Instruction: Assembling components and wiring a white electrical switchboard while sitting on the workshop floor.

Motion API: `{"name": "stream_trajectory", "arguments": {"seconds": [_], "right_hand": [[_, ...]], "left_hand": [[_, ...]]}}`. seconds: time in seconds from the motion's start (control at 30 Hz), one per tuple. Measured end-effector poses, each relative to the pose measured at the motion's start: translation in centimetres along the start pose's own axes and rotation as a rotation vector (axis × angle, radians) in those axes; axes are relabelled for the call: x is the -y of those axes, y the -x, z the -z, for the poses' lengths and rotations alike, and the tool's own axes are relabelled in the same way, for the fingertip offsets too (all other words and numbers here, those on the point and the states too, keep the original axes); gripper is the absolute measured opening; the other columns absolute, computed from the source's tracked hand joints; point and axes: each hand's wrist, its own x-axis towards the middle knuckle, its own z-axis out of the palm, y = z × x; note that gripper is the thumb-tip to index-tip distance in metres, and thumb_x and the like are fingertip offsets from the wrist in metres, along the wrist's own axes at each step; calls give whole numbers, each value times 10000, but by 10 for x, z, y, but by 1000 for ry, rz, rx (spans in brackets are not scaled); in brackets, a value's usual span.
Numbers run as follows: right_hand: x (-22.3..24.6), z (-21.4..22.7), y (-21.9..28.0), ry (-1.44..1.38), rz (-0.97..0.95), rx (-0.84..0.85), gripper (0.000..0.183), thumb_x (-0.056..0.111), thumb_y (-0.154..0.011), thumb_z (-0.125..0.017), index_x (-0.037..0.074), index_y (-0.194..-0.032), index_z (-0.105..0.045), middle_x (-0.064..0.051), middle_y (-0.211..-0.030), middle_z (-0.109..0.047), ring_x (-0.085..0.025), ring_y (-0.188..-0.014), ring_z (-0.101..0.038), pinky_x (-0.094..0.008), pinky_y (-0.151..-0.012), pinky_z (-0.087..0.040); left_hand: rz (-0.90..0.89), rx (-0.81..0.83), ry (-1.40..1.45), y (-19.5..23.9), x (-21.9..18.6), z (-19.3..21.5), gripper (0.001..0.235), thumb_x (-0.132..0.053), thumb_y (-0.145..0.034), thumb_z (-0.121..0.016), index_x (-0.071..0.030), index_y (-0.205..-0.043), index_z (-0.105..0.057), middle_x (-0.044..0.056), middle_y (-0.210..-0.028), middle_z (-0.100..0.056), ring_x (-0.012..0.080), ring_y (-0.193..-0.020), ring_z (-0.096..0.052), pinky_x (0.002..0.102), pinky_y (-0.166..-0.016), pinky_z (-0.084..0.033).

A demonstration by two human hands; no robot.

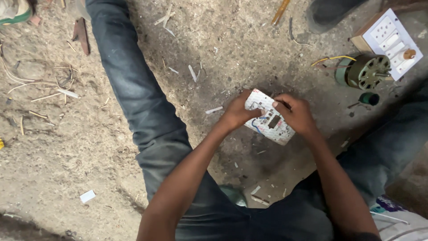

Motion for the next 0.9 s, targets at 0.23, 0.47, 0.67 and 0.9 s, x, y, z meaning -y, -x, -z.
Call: {"name": "stream_trajectory", "arguments": {"seconds": [0.23,0.47,0.67,0.9], "right_hand": [[-41,22,4,-381,-90,273,296,225,-996,-677,3,-1192,-693,-27,-1002,-734,-80,-893,-646,-279,-778,-531],[8,-1,8,-717,-109,-77,263,193,-1050,-651,14,-1242,-674,-36,-1082,-718,-84,-923,-652,-277,-849,-538],[26,-6,13,-688,-93,116,287,168,-1034,-622,17,-1276,-647,-25,-1145,-720,-87,-998,-650,-288,-887,-529],[16,2,15,-535,-19,173,274,139,-1030,-633,6,-1267,-664,-32,-1150,-700,-103,-1051,-641,-296,-926,-520]], "left_hand": [[-24,-96,134,-3,-12,21,566,-143,-830,-771,0,-1348,-594,118,-1156,-731,202,-1053,-689,346,-932,-547],[161,-92,846,15,-79,16,645,-233,-876,-732,-103,-1430,-430,112,-1251,-705,259,-1154,-693,400,-1002,-558],[26,-140,694,11,-53,8,616,-128,-888,-798,5,-1397,-477,163,-1215,-701,238,-1077,-710,388,-916,-609],[215,-68,691,12,-44,5,392,-141,-845,-821,11,-1174,-670,116,-1031,-766,211,-910,-751,382,-823,-630]]}}
